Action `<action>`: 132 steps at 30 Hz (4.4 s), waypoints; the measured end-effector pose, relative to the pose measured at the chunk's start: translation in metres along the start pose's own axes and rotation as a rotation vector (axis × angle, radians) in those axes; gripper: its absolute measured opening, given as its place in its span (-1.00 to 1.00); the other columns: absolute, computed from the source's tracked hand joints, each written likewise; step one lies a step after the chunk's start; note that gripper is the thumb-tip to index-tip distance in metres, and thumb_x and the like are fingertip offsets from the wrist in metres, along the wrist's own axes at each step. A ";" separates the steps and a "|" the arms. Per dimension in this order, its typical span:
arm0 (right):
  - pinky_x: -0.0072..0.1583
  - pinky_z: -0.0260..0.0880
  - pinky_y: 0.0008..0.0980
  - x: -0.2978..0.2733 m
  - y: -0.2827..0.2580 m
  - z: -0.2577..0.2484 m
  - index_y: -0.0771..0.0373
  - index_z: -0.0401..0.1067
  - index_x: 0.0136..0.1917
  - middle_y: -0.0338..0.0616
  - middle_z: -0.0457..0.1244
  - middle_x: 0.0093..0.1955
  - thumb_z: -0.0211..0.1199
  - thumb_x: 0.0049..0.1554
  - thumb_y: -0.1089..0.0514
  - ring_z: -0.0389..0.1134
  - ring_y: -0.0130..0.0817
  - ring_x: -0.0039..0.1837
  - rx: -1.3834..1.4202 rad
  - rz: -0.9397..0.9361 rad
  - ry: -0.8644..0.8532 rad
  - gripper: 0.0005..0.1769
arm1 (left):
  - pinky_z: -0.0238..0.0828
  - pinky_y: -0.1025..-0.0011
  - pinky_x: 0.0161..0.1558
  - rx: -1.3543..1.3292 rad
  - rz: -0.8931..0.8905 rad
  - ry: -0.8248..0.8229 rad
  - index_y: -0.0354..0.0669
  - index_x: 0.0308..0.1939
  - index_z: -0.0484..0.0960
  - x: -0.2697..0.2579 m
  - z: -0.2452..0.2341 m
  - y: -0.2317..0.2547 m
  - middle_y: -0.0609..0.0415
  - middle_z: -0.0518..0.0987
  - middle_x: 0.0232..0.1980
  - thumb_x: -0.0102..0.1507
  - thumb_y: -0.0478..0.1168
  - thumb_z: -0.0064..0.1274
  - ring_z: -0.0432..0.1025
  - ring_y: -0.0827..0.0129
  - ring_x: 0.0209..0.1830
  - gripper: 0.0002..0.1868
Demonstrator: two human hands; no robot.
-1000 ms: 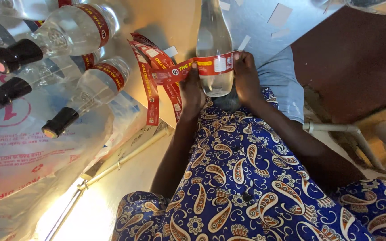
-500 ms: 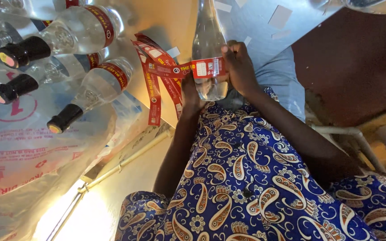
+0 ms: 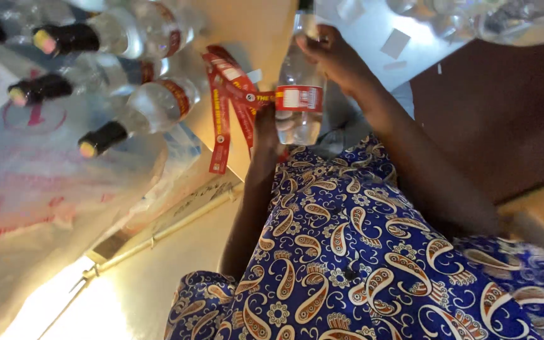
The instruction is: Manually applying adhesive labels to clear plastic bottles
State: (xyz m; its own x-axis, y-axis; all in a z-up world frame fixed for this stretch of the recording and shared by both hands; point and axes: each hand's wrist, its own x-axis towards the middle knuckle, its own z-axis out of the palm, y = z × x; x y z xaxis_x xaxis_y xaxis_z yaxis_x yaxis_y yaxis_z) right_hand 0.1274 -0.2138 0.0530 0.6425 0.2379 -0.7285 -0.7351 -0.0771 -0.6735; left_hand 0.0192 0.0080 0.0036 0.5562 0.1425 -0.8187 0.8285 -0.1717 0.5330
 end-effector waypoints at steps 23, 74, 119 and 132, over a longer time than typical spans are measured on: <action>0.32 0.51 -0.03 -0.128 -0.001 -0.065 0.06 0.49 0.17 -0.25 0.44 -0.02 0.12 0.49 -0.25 0.53 -0.16 0.09 0.989 -0.633 -0.272 -0.62 | 0.69 0.09 0.08 0.134 -0.033 -0.520 -0.06 0.14 0.61 -0.157 0.004 0.165 -0.26 0.82 0.07 0.16 0.59 -0.30 0.78 -0.04 0.05 -0.09; 0.47 0.42 -0.19 -0.327 0.035 -0.075 0.12 0.57 0.20 -0.32 0.35 -0.20 0.17 0.45 -0.05 0.43 -0.35 0.05 1.026 -0.716 0.085 -0.72 | 0.32 0.07 -0.04 0.561 1.013 -0.543 -0.09 -0.17 0.34 -0.254 0.022 0.200 -0.05 0.44 -0.12 0.47 -0.24 0.07 0.35 0.06 -0.09 -0.79; 0.22 0.60 -0.42 -0.227 -0.115 0.005 0.07 0.34 0.06 -0.16 0.32 -0.02 0.38 0.28 0.26 0.52 -0.32 0.15 0.218 -0.719 0.560 -0.77 | 0.67 -0.06 0.30 0.048 0.663 0.201 -0.25 0.51 0.39 -0.077 -0.054 0.106 -0.28 0.54 0.42 0.34 -0.23 0.28 0.50 -0.12 0.42 -0.32; 0.21 0.36 -0.31 -0.062 -0.185 0.084 0.24 0.38 0.06 -0.03 0.30 0.06 0.36 0.52 0.35 0.37 -0.24 0.09 -0.194 -1.094 0.069 -0.80 | 0.47 0.03 0.19 1.098 0.410 0.655 -0.14 0.75 0.12 0.028 0.033 0.033 -0.33 0.34 0.64 0.18 0.47 0.33 0.41 -0.09 0.34 0.28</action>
State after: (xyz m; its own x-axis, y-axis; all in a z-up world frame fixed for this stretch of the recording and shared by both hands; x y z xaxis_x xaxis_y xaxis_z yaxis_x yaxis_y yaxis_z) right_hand 0.2054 -0.1331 0.2332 0.9386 0.2167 0.2685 0.2772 -0.0103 -0.9608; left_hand 0.0597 -0.0256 -0.0086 0.9342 0.2768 -0.2252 0.2874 -0.9577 0.0149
